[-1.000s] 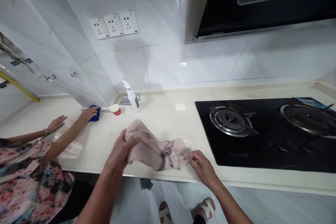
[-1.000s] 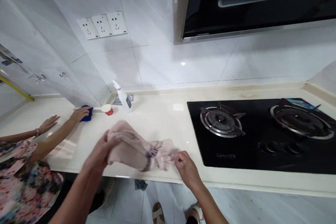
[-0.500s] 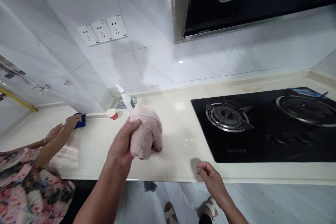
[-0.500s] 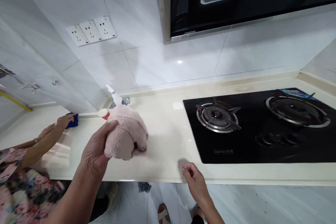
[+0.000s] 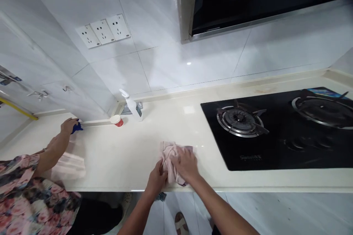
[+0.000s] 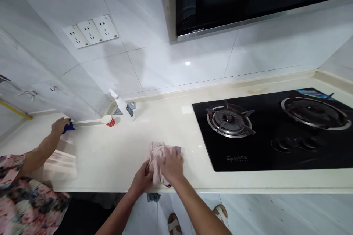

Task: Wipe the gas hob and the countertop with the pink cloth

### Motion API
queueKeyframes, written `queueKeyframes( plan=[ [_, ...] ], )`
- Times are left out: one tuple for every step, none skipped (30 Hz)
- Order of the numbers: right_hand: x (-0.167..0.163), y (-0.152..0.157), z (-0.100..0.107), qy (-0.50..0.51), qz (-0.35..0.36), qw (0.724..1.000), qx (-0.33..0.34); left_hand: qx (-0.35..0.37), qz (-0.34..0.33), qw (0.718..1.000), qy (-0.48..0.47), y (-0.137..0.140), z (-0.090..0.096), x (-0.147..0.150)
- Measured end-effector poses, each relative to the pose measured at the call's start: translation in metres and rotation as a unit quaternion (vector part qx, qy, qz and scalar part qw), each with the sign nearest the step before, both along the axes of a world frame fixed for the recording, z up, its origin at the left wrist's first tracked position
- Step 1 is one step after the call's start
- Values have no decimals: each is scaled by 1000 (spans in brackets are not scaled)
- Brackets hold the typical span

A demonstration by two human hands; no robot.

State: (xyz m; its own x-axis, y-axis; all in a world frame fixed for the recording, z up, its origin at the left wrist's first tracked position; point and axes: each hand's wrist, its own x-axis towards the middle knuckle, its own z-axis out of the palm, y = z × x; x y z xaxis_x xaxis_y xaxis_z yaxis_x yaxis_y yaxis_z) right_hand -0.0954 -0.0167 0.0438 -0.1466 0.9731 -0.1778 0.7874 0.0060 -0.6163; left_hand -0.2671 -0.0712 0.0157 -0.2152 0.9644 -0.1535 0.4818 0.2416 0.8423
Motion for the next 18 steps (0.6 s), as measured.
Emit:
queueKeyframes(
  plan=[
    [-19,-1,4,-19,31,999,5,14,6,1000,22,-6,-2,-9],
    [-36,-5,7,-31,66,997,18,29,16,999,43,-13,-3,-20],
    [-52,-10,10,-37,104,993,37,44,30,996,65,-20,-3,-33],
    [-64,-18,11,-39,145,987,56,57,47,994,86,-29,-2,-48],
    [-75,-26,11,-39,184,979,73,67,67,990,102,-37,-1,-62],
    [-82,-35,11,-39,218,971,87,76,87,986,121,-46,1,-76],
    [-87,-43,8,-39,245,964,98,90,102,979,150,-53,1,-89],
    [-89,-52,5,-39,265,958,107,109,109,969,192,-59,2,-99],
    [-88,-59,0,-39,276,954,113,133,106,955,241,-63,1,-106],
    [-83,-66,-6,-41,282,951,119,157,97,939,290,-65,0,-110],
    [-76,-72,-14,-43,284,949,130,179,84,923,331,-64,-1,-111],
    [-65,-77,-22,-45,284,946,148,194,70,910,359,-61,-3,-110],
    [-50,-82,-31,-50,276,944,173,200,60,905,371,-57,-5,-107],
    [-32,-85,-41,-56,260,942,203,202,53,904,374,-52,-7,-103],
    [-10,-88,-51,-63,236,941,234,202,46,904,375,-46,-9,-99],
    [14,-91,-59,-71,205,940,262,203,36,903,377,-40,-11,-94],
    [40,-93,-67,-79,177,939,283,206,25,902,379,-35,-13,-91],
    [67,-96,-73,-87,152,939,295,209,14,901,380,-31,-15,-88]
  ],
)
